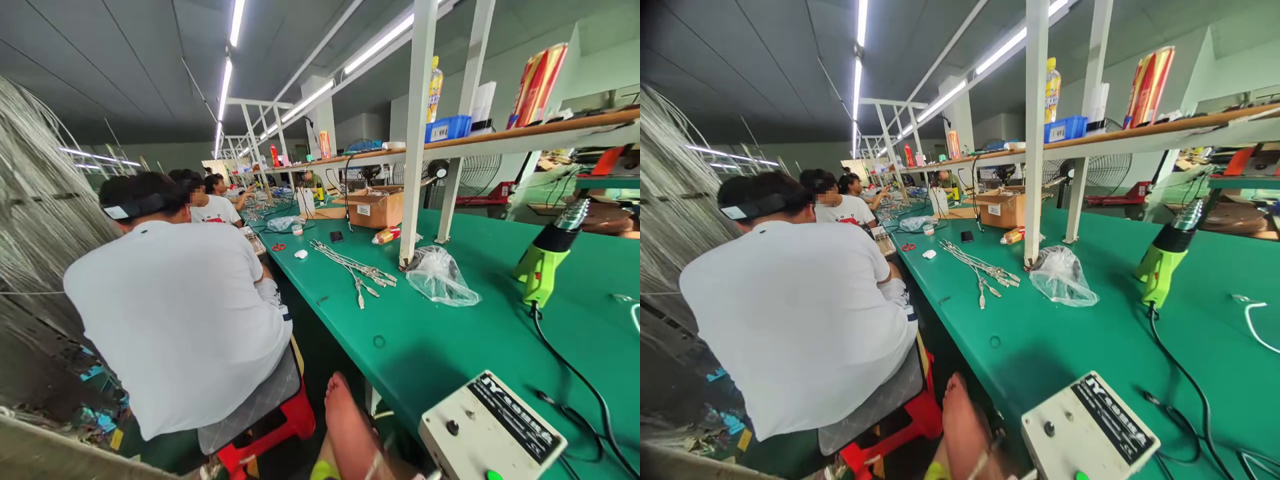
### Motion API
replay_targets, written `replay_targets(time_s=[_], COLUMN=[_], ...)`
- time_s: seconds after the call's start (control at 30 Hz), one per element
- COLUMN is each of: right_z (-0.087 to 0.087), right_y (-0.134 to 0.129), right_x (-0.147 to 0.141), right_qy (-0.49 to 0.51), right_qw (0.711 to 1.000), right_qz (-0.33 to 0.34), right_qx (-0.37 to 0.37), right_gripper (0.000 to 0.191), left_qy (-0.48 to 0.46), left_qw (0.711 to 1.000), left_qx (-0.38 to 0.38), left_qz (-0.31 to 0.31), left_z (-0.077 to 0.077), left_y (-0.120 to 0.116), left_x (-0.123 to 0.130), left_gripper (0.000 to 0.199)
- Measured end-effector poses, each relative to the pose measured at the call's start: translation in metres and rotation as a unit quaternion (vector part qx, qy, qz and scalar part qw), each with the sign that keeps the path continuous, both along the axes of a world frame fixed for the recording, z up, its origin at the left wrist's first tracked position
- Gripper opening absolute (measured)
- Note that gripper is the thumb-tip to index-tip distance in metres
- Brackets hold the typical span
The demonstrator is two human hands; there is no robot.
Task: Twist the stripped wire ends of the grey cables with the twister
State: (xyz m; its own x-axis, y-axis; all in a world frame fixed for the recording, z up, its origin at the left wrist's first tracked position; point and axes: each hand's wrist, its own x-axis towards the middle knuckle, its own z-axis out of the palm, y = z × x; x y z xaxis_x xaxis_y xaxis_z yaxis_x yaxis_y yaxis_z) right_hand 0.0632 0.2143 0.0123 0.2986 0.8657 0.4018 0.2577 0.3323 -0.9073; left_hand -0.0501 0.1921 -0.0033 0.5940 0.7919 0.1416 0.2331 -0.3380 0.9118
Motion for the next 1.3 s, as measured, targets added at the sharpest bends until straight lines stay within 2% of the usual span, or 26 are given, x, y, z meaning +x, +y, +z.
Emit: replay_targets(time_s=[0.03,0.1,0.13,0.17,0.2,0.23,0.27,0.3,0.37,0.43,0.5,0.6,0.73,0.8,0.87,0.97,1.07,1.13,1.2,1.3], right_z=[-0.011,-0.034,-0.043,-0.051,-0.056,-0.058,-0.06,-0.06,-0.063,-0.068,-0.07,-0.068,-0.064,-0.062,-0.06,-0.056,-0.047,-0.04,-0.033,-0.026], right_y=[-0.016,-0.063,-0.092,-0.12,-0.147,-0.168,-0.184,-0.194,-0.201,-0.201,-0.203,-0.209,-0.21,-0.208,-0.207,-0.212,-0.221,-0.225,-0.227,-0.226], right_x=[0.004,0.014,0.02,0.026,0.032,0.037,0.042,0.046,0.051,0.052,0.051,0.048,0.047,0.05,0.055,0.063,0.065,0.063,0.06,0.057], right_qy=[0.009,0.03,0.04,0.051,0.062,0.077,0.109,0.134,0.148,0.146,0.134,0.104,0.051,0.023,-0.003,-0.021,-0.015,0.009,0.05,0.089], right_qw=[1.0,0.998,0.996,0.992,0.987,0.98,0.971,0.962,0.953,0.947,0.944,0.948,0.958,0.965,0.974,0.986,0.991,0.99,0.988,0.986], right_qz=[0.0,-0.005,-0.01,-0.016,-0.022,-0.024,-0.028,-0.02,0.021,0.045,0.071,0.116,0.163,0.165,0.142,0.067,-0.009,-0.023,-0.017,-0.024], right_qx=[-0.011,-0.049,-0.078,-0.11,-0.144,-0.183,-0.211,-0.236,-0.263,-0.284,-0.294,-0.279,-0.228,-0.201,-0.177,-0.148,-0.136,-0.139,-0.143,-0.137], right_gripper=[0.032,0.03,0.029,0.031,0.044,0.061,0.075,0.078,0.078,0.078,0.075,0.07,0.066,0.061,0.053,0.037,0.021,0.01,0.007,0.008], left_qy=[0.007,0.02,0.025,0.029,0.036,0.045,0.058,0.068,0.065,0.007,-0.049,-0.112,-0.196,-0.218,-0.233,-0.275,-0.298,-0.277,-0.243,-0.2], left_qw=[1.0,0.998,0.996,0.993,0.99,0.988,0.984,0.979,0.972,0.976,0.973,0.957,0.9,0.887,0.891,0.897,0.907,0.935,0.964,0.979], left_qx=[-0.018,-0.064,-0.088,-0.114,-0.134,-0.145,-0.156,-0.165,-0.181,-0.202,-0.223,-0.269,-0.389,-0.407,-0.389,-0.337,-0.292,-0.217,-0.106,0.006], left_qz=[-0.003,-0.006,-0.007,-0.009,-0.023,-0.028,-0.065,-0.098,-0.133,-0.081,-0.042,-0.004,-0.02,-0.005,0.034,0.076,0.055,0.038,0.031,0.026], left_z=[-0.008,-0.023,-0.028,-0.033,-0.036,-0.038,-0.039,-0.04,-0.042,-0.046,-0.049,-0.05,-0.047,-0.044,-0.041,-0.039,-0.037,-0.034,-0.031,-0.027], left_y=[-0.014,-0.046,-0.063,-0.079,-0.092,-0.103,-0.11,-0.113,-0.111,-0.104,-0.098,-0.094,-0.094,-0.096,-0.1,-0.111,-0.124,-0.13,-0.132,-0.131], left_x=[-0.004,-0.015,-0.02,-0.024,-0.026,-0.028,-0.028,-0.027,-0.023,-0.02,-0.017,-0.01,0.003,0.008,0.01,0.01,0.011,0.012,0.013,0.014], left_gripper=[0.035,0.034,0.041,0.056,0.071,0.078,0.08,0.077,0.064,0.04,0.029,0.038,0.048,0.048,0.047,0.043,0.039,0.033,0.027,0.022])
